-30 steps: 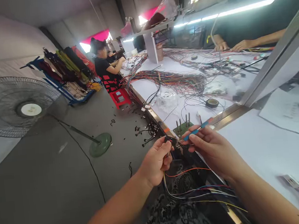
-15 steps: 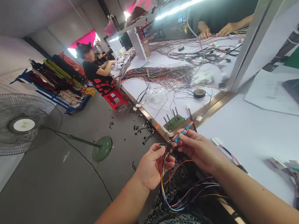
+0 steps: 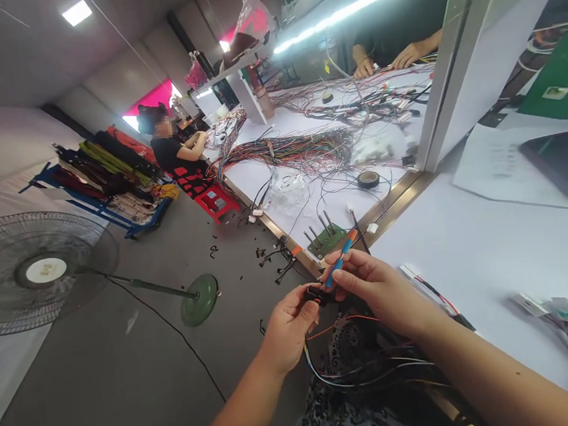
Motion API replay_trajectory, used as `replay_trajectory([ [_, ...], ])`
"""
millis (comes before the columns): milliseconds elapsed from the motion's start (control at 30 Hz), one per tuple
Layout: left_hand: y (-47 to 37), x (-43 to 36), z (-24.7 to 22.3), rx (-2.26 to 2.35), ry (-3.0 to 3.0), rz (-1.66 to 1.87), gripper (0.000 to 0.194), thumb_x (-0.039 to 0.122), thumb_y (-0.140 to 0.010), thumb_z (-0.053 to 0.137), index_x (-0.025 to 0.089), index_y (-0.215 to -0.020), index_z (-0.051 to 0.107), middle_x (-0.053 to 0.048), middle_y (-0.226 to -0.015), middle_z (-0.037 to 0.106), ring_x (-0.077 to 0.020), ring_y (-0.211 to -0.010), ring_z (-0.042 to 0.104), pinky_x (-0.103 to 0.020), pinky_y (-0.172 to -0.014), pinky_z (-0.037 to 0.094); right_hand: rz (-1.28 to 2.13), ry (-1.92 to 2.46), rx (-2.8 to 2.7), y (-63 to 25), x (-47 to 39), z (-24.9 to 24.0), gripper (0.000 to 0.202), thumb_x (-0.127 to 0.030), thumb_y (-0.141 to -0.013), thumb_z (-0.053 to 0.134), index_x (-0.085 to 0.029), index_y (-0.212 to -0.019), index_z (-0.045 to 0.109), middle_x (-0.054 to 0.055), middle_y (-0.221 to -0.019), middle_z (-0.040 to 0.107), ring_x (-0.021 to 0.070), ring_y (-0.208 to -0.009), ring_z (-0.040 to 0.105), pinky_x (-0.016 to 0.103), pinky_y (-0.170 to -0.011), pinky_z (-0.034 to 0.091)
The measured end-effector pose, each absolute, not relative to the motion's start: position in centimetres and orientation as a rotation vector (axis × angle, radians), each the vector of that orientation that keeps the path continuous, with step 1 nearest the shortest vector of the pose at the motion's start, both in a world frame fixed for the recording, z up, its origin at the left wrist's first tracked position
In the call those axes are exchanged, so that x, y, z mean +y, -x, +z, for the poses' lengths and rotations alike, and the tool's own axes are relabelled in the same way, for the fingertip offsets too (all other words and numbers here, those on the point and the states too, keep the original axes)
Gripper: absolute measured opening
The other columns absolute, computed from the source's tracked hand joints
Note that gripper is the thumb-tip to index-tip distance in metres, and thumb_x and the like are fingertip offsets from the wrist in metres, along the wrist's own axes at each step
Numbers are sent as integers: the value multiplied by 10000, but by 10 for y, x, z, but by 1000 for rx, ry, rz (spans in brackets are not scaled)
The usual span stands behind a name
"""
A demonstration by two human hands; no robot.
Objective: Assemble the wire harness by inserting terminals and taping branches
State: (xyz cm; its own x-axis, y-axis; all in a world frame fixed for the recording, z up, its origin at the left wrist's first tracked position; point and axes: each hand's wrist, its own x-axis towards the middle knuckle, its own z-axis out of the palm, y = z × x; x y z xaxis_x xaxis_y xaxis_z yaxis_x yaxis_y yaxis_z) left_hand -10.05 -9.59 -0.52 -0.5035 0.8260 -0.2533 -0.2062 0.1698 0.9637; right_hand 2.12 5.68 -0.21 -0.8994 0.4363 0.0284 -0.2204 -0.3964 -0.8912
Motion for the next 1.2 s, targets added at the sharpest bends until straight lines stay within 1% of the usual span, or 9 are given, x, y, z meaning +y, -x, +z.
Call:
replay_trajectory([
  [133,105,-99,-10,1583,-689,1455,321,394,-834,657,188,-1080,661,-6,-727,545,-96,-622,429,-224,-575,322,2326,260,-1471,-23,56,2,253,-427,-880,601,-240,-1050,580,25,-921,655,164,-807,595,325,-719,487],
  [300,107,-99,-11,1615,-740,1441,288,381,-841,647,202,-1066,652,-13,-760,569,-119,-674,467,-237,-629,358,2316,248,-1470,-23,55,2,262,-422,-880,602,-251,-1079,589,24,-943,659,168,-813,593,339,-736,487],
  [500,110,-102,-12,1633,-758,1424,282,381,-847,641,200,-1064,649,-14,-774,572,-121,-695,477,-241,-656,376,2335,228,-1467,-22,53,0,254,-410,-879,610,-257,-1082,595,20,-952,664,166,-819,590,334,-753,481],
  [733,110,-103,-9,1654,-769,1406,281,386,-845,642,203,-1058,653,-17,-792,580,-124,-709,490,-243,-667,386,2289,263,-1511,-24,53,5,237,-417,-861,627,-267,-1044,622,16,-923,666,169,-787,588,345,-751,482],
  [933,109,-103,-9,1630,-730,1422,314,406,-823,662,191,-1053,663,-22,-756,581,-131,-685,489,-245,-638,379,2270,232,-1540,-24,52,5,229,-426,-860,625,-266,-1024,624,13,-887,662,171,-780,590,346,-752,483],
  [1200,110,-104,-6,1625,-762,1407,293,388,-840,649,198,-1063,661,-15,-759,569,-119,-687,489,-237,-645,378,2291,191,-1514,-25,52,4,212,-395,-882,606,-264,-1049,607,8,-898,651,161,-796,587,336,-771,473],
])
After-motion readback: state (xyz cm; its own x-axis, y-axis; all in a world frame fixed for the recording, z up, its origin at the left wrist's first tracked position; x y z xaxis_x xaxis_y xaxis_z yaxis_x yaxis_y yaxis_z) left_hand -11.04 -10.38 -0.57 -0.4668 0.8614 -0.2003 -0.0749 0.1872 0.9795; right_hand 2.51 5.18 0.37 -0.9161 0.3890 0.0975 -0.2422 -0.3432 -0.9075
